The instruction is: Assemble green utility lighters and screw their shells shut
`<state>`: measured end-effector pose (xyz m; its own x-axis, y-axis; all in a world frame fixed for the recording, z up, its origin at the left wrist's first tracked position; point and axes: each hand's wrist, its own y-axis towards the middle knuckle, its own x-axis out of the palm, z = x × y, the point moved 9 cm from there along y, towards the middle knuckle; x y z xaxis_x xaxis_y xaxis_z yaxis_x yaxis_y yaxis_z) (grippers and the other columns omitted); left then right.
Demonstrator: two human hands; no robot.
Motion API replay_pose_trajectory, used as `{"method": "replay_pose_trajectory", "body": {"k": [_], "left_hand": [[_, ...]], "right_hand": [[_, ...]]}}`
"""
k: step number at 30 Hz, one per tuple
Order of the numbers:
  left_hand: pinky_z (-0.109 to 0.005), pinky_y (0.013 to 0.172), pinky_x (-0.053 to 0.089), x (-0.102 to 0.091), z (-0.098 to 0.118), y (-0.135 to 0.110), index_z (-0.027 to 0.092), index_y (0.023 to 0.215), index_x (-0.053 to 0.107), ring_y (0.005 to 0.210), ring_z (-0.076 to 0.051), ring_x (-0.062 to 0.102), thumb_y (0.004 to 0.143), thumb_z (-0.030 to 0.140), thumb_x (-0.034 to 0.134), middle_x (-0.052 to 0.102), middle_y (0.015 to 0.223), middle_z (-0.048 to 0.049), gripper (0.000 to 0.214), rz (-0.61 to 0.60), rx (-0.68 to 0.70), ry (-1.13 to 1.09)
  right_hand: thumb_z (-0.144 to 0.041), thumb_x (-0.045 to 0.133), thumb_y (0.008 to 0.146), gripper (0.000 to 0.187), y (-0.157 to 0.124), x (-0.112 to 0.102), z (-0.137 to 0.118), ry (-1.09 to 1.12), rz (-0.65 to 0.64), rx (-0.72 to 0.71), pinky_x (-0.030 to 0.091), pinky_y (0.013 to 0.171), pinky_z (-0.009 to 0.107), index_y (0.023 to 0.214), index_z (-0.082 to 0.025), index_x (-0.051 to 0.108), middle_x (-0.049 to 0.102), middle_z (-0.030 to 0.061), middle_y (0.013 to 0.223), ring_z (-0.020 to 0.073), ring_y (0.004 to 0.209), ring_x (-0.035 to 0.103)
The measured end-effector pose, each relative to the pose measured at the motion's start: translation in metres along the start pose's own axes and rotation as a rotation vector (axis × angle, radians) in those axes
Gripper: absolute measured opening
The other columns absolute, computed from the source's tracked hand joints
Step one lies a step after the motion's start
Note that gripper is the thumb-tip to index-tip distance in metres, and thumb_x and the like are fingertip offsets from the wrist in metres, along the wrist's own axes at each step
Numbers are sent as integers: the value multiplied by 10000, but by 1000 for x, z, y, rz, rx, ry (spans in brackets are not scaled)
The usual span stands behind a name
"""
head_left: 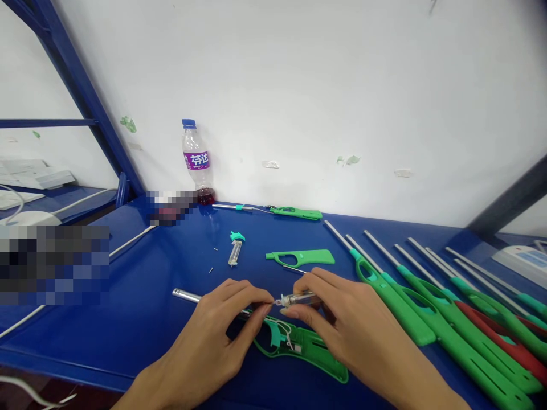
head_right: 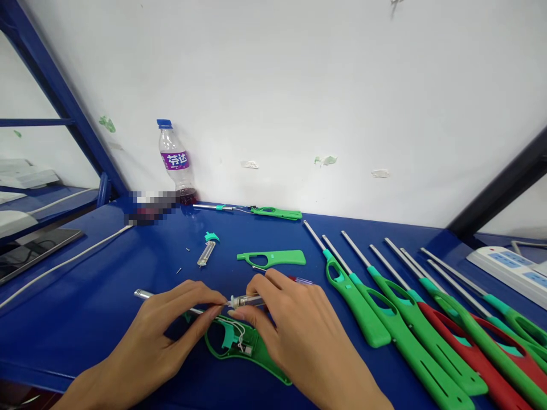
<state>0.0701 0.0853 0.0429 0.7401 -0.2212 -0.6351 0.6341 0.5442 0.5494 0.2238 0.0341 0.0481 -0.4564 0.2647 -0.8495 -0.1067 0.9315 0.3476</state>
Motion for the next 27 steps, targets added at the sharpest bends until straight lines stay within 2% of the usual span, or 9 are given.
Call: {"method": "replay_pose_trajectory", "body": {"k": [4,9,18,22,27], "left_hand": [[-228,829,541,1,2,0,307,1150,699,897,-125,708,1050,101,626,755,962,73,241,-6,22,9],[-221,763,547,0,3,-1,305,1156,691,889,-127,726,1045,87,615,764,984,62,255,4,33,12],[-227,747,577,-2,7,-3,290,1154,706,875,-148,747,1031,85,619,779,970,34,255,41,81,45],[-235,768,584,1,7,-2,283,1162,708,875,-153,753,1032,82,616,783,969,29,256,29,93,53],[-223,773,579,1,10,-2,273,1136,711,852,-138,743,1032,74,609,776,955,31,246,25,109,55]], "right_hand": [[-354,625,1103,133,-1,2,1,11,-7,13,369,611,317,998,-273,618,718,-35,974,178,642,629],[-355,606,1108,130,-2,1,1,26,-4,28,377,575,313,1007,-276,625,720,-30,994,165,602,592],[-309,648,1083,144,2,-1,-6,-37,20,-41,343,516,302,952,-256,624,689,-32,885,148,525,538],[-287,659,1070,160,2,-2,-9,-73,27,-70,332,529,310,919,-249,620,685,-30,838,167,552,573],[-295,673,1062,172,1,3,-8,-80,-34,-50,300,545,324,908,-252,610,682,-29,834,186,596,599]]}}
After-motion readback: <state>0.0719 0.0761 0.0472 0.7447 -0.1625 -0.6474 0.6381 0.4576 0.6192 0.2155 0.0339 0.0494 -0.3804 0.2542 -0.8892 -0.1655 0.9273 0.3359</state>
